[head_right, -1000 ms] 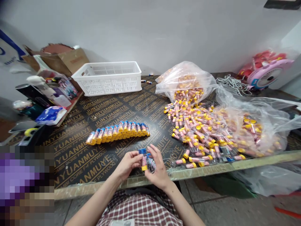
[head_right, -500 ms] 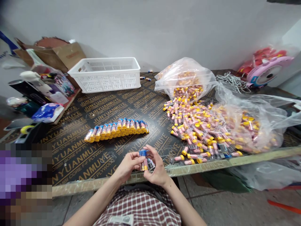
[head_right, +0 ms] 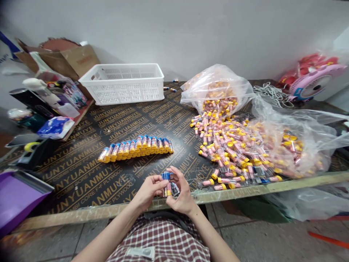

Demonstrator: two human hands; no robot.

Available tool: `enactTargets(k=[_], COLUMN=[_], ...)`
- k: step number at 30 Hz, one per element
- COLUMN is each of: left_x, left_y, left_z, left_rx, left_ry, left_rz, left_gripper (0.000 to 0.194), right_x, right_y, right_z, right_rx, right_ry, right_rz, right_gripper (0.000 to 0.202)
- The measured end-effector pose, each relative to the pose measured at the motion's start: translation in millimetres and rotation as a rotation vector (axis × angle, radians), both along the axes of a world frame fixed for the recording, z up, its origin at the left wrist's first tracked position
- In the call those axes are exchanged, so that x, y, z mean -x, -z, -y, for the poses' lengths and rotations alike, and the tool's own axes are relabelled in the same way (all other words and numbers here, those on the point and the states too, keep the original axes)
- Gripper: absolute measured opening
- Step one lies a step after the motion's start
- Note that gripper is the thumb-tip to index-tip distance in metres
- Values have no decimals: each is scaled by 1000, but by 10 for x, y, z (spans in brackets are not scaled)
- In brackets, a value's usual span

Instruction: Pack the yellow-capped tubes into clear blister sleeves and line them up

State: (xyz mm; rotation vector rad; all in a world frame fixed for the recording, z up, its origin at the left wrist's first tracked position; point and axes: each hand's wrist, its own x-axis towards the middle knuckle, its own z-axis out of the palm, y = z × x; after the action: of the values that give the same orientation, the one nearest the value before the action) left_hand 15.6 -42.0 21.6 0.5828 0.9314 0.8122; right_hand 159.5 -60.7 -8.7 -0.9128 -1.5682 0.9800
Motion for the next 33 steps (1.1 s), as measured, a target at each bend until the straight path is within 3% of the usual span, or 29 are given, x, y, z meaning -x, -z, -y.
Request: enactTargets(k=[5,8,12,15,18,21,23,25,28,30,33], left_x=[-18,77,487,870,1105,1147,1108,1035,835,630,287], left_y=[37,20,-102,-205,-246,-255,-270,-285,-236,-113,188], left_z=[17,-88,-516,-944,-1276,-1410,-1389,-1298,-1054,-841,-544], left_rx=[-14,-89,-362,-540,-595,-613,-633,-681,-787,-820,-784], left_ry=[-8,-66,-344,-504,-419,-266,-245,-311,-378,-229,133], left_rz=[-13,-112,-449,-853,-1273,-1535,-1632,-1663,-1530,-1343,-1121], left_gripper=[37,38,44,48,43,41,43,44,38,34,23], right_x=[24,-14,-202,-362,-453,-515,-601,-752,-1065,-1260,-1434], right_y=[-22,-65,-54,15,47,7,-31,-46,-10,38,106], right_z=[-8,-26,-90,-146,-168,-159,-159,-172,-193,-193,-174], right_rx=[5,26,13,21,14,11,9,-10,-27,15,111], right_ry=[-16,-43,77,187,227,252,303,400,506,456,292], right_rz=[19,75,150,196,266,375,465,543,668,784,952], right_gripper=[83,87,83,72,62,52,47,41,29,25,28])
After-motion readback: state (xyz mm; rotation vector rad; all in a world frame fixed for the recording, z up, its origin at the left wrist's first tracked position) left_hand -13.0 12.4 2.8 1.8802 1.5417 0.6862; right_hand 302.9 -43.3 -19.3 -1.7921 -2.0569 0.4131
